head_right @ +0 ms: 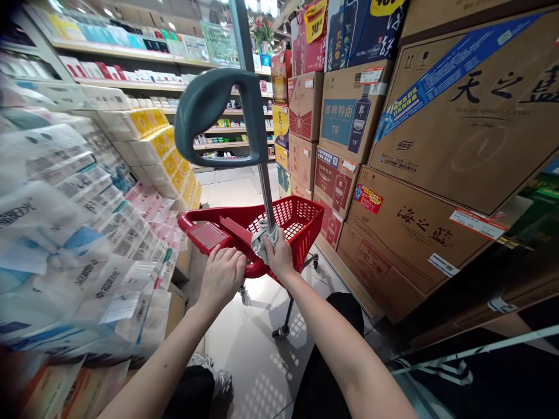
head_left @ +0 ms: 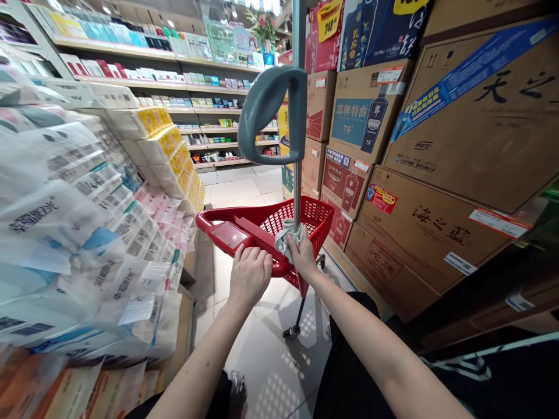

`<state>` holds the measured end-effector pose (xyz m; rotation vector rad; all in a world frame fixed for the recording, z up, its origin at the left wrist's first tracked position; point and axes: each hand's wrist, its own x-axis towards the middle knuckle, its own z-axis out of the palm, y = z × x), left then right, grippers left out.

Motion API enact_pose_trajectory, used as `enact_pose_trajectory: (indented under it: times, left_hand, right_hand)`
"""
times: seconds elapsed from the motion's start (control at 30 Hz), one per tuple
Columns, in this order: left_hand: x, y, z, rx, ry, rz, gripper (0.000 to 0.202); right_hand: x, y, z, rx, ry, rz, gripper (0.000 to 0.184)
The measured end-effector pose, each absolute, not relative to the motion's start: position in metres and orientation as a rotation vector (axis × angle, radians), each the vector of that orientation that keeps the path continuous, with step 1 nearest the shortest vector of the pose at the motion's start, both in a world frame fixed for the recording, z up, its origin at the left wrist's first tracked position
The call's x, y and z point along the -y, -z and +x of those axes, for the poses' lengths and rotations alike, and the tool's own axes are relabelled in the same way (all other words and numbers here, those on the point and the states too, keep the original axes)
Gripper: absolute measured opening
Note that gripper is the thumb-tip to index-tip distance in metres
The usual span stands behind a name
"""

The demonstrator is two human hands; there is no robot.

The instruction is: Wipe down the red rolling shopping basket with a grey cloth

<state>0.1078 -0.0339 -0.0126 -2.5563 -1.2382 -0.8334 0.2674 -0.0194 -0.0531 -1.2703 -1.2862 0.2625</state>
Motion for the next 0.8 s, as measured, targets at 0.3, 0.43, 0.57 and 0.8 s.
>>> enact_pose_trajectory:
  times: [0.3,0.43,0.57,0.8]
  left_hand:
    - [0.032,0.013,0.114,1.269,0.824,-2.501,0.029]
    - [0.027,0.011,0.117,1.245,0.753,-2.445,0.031]
    - [0.027,0.01,0.12,1.245,0.716,-2.379,0.032]
    - [0.029,0.01,0.105,1.194,0.654,-2.42,0.033]
  right_hand:
    - [-0.001,0.052,0.277,1.266,-0.41,-1.084,0.031]
    - [-0.003,0.061,0.287,1.363,-0.381,-1.134,0.04]
    - [0.012,0.081,0.274,1.275,-0.242,-1.189,0.05]
    - [0.037,0.114,0.238,1.191,-0.146,-1.251,0.053]
